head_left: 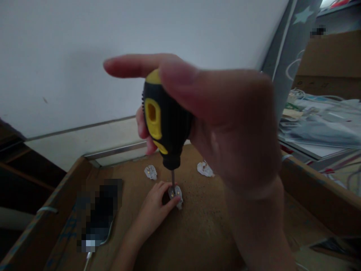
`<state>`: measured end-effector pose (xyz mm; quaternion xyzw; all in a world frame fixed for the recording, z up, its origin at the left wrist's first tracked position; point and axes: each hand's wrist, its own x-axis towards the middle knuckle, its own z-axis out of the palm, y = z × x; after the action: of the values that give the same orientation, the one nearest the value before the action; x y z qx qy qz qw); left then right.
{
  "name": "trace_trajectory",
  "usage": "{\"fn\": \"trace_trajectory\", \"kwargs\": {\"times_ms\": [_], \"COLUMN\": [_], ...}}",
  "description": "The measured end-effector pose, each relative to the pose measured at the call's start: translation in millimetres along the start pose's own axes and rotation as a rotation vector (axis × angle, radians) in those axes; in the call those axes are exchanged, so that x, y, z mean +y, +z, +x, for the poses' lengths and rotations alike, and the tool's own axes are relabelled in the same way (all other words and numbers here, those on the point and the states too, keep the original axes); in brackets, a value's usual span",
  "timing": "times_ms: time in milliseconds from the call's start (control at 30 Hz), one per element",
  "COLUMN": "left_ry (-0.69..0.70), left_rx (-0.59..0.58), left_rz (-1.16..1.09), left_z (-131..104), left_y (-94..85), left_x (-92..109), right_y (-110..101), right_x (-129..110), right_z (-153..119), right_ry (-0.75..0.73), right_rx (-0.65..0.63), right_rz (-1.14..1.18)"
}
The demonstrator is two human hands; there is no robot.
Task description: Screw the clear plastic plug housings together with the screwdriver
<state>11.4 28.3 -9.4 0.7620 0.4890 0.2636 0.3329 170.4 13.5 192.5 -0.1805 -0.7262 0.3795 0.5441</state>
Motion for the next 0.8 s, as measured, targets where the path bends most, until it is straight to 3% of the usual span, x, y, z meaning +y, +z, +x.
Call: {"fn": "trace_trajectory", "kwargs": {"times_ms": [133, 300, 467, 700, 800], "left_ry": [0.001, 0.009, 0.019, 0.026, 0.011], "left_rx": [0.014, 0.017, 0.020, 0.025, 0.025], "left_rz": [0.028, 0.029, 0.038, 0.032, 0.030], "left_z": [0, 1, 0, 1, 0], "left_y": [0.4, 0.2, 0.0, 0.9, 0.7], "left_x": [0, 0, 0, -2, -1], "right_y": [8, 5, 4, 8, -2], "right_x": [-3, -3, -3, -10, -8], "right_z": [-3, -4, -2, -3, -4], "right_ry": [-0.220, -0.160, -0.238, 0.053, 0.002], "right_rx": [-0.025, -0.004, -0.026, 0.122, 0.004], "right_rz": [0.114, 0.132, 0.121, 0.314, 0.264]}}
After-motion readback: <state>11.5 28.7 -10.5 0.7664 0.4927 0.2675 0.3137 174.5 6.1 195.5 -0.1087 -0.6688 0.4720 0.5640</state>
